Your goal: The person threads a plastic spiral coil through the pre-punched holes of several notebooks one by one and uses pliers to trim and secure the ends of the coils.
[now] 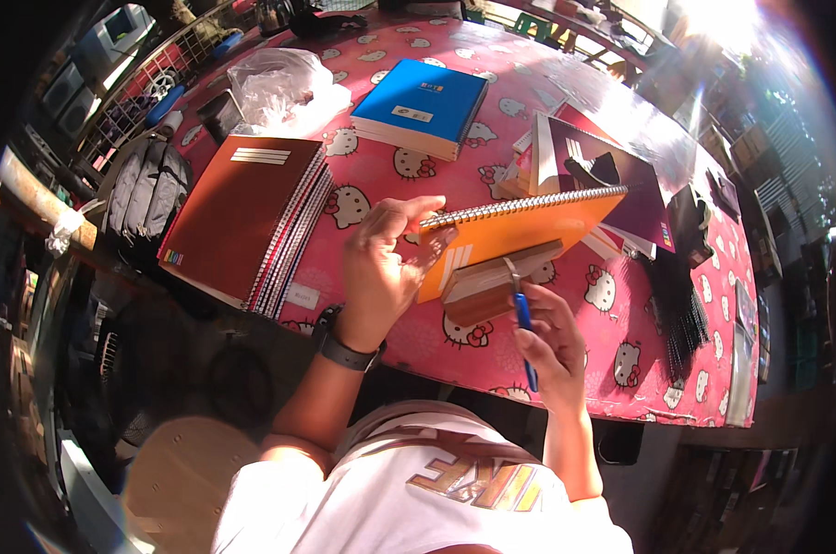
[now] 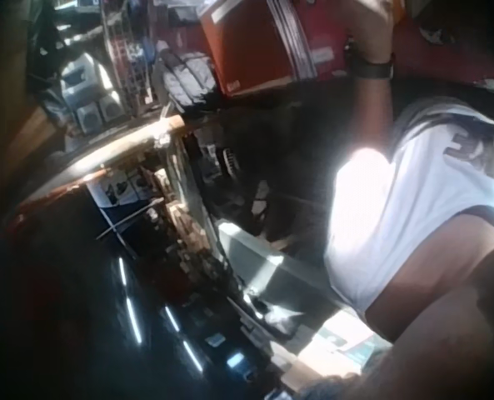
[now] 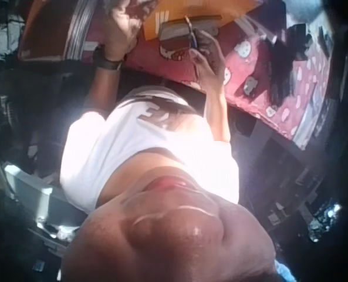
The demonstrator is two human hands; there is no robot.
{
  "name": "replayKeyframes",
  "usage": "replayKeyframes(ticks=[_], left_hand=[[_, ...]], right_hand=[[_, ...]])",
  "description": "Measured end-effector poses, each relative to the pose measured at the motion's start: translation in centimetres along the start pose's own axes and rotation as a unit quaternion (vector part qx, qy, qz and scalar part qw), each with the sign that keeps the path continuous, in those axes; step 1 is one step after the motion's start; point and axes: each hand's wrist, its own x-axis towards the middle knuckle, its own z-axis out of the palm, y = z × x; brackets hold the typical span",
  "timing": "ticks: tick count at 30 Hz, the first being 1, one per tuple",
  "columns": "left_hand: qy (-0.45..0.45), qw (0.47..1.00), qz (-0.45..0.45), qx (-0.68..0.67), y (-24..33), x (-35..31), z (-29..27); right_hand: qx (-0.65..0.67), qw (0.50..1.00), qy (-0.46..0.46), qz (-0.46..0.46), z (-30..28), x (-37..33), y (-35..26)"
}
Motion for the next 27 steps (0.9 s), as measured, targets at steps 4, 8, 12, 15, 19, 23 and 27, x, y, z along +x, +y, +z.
replayKeyframes(ticks=[4, 8, 12, 15, 19, 23, 27], left_hand=[[-0.037, 0.960, 0.183, 0.209, 5.4, 2.0, 1.9], [-0.080, 0.916, 0.237, 0.314, 5.4, 2.2, 6.9], [-0.083, 0.932, 0.196, 0.292, 1.9, 4.3, 6.0], [-0.002, 0.949, 0.161, 0.271, 3.8, 7.0, -2.7], [0.168, 0.933, 0.005, 0.317, 0.5, 11.1, -15.2], [0.144, 0.879, -0.135, 0.434, -9.9, 9.8, -27.3], [0.041, 0.842, -0.115, 0.525, -18.1, 4.1, -29.1]], right_hand=[[-0.430, 0.864, 0.249, -0.078, -9.4, -2.6, 5.7], [-0.593, 0.755, 0.279, 0.013, -13.6, -5.3, 10.1], [-0.547, 0.791, 0.272, 0.047, -12.4, -4.8, 9.9], [-0.523, 0.800, 0.292, -0.017, -13.0, -4.7, 9.4], [-0.498, 0.818, 0.289, -0.013, -13.2, -4.5, 8.6], [-0.383, 0.879, 0.280, -0.035, -11.0, -3.2, 7.4], [-0.152, 0.968, 0.182, -0.080, -6.0, -0.7, 2.4]])
